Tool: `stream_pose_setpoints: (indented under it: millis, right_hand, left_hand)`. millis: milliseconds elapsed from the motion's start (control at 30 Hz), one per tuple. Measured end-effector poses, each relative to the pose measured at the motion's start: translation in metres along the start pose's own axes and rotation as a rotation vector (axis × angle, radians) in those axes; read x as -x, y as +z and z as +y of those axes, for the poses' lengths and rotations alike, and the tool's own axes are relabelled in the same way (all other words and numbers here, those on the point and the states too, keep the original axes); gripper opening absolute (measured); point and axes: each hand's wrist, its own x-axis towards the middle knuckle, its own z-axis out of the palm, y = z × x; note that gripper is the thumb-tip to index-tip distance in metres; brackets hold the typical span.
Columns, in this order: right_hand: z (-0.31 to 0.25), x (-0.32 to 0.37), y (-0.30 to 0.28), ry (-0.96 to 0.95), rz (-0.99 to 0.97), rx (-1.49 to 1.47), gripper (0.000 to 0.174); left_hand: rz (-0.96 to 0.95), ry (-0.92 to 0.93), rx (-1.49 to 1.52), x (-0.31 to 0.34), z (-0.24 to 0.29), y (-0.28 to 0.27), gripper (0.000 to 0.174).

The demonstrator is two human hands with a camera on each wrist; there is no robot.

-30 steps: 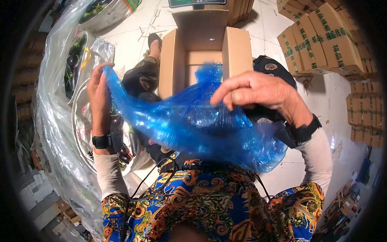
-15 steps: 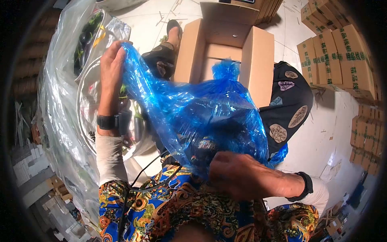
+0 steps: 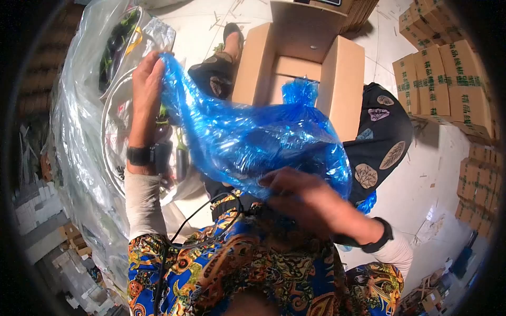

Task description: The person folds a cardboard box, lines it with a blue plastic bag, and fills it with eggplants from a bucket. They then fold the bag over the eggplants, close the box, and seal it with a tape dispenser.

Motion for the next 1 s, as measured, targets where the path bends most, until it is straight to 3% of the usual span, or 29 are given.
stream_pose_setpoints:
  millis: [100,200,300,333,433,500,533,633,700,800,1000]
  right_hand:
    - [-0.026,-0.005,-0.039,0.383,0.254,-0.49,0.013]
    - [-0.019,-0.007,-0.063,0.529,0.206,-0.656,0.018]
    - [-0.017,-0.008,-0.071,0.639,-0.064,-0.576,0.026]
    - [-0.01,-0.003,-0.078,0.532,-0.188,-0.363,0.03]
    - [-0.019,-0.006,-0.123,0.501,-0.116,-0.08,0.029]
    - [-0.015,-0.02,-0.146,0.436,0.296,-0.155,0.031]
    - [-0.023,-0.03,-0.164,0.488,0.402,-0.341,0.032]
    - [0.002,-0.063,-0.211,0.364,0.671,-0.313,0.017]
    - [0.029,-0.078,-0.245,0.262,0.675,-0.319,0.016]
    - [0.066,-0.107,-0.273,0.26,0.823,-0.198,0.019]
    - [0.149,-0.132,-0.321,0.273,0.8,0.233,0.022]
  left_hand:
    - [-0.013,-0.078,0.174,-0.007,-0.016,-0.005,0.024]
    - [-0.01,-0.074,0.184,-0.01,-0.019,-0.002,0.023]
    - [-0.011,-0.029,0.108,-0.02,-0.012,0.002,0.022]
    - [-0.004,-0.035,0.095,-0.023,-0.009,0.004,0.021]
    - [-0.007,-0.015,0.109,-0.04,-0.015,0.01,0.02]
    - [-0.013,-0.014,0.125,-0.05,-0.016,0.016,0.021]
    - [0.017,0.011,0.135,-0.06,-0.023,0.021,0.02]
    - [-0.009,0.022,0.073,-0.09,-0.038,0.035,0.018]
    - [0.0,0.052,0.068,-0.108,-0.039,0.051,0.018]
    - [-0.013,0.074,-0.021,-0.136,-0.042,0.071,0.019]
    - [-0.043,0.094,-0.313,-0.192,-0.085,0.113,0.02]
